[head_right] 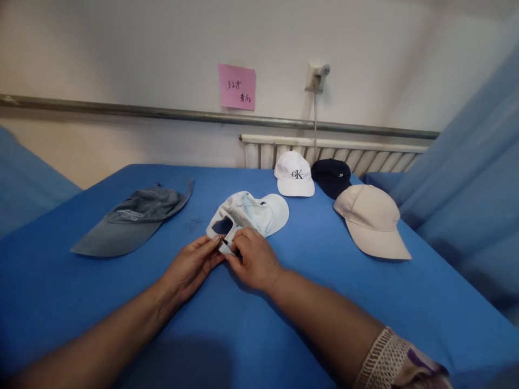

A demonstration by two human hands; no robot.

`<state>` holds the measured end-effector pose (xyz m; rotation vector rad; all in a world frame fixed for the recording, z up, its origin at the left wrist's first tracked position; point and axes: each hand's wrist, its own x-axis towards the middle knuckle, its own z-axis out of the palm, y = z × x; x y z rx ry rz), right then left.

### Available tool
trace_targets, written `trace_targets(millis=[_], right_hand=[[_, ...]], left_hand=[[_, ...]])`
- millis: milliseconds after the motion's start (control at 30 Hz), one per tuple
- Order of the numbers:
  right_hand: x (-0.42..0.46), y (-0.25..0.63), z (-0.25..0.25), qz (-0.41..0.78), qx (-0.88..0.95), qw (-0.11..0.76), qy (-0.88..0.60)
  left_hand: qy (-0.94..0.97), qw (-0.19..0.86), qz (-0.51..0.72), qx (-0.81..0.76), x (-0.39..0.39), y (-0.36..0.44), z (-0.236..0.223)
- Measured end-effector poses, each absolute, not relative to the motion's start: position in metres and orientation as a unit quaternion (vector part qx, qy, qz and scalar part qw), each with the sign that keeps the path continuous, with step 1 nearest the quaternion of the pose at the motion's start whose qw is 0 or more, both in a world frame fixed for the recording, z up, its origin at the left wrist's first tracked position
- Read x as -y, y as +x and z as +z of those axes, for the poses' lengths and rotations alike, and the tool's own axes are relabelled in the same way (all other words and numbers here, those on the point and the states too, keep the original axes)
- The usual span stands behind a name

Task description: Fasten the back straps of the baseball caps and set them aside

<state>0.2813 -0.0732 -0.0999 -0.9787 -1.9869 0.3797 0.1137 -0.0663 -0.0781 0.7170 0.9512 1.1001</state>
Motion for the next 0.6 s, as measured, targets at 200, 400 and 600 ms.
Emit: trace_targets(millis=[200,400,600], right_hand=[[0.062,0.288,-0.109,0.238,0.739,0.493,-0.393],[0.06,0.292,-0.109,0.278,0.728,0.499,-0.379],[0.058,0.291,-0.11,0.295,0.723,0.495,-0.38]], left_hand=[[0.304,0.717,0.464,-0.423,0.07,0.117,-0.072],[0.293,0.708,0.463,-0.445,0.068,0.118,-0.073],[0.298,0.709,0.458,-0.446,0.066,0.115,-0.077]])
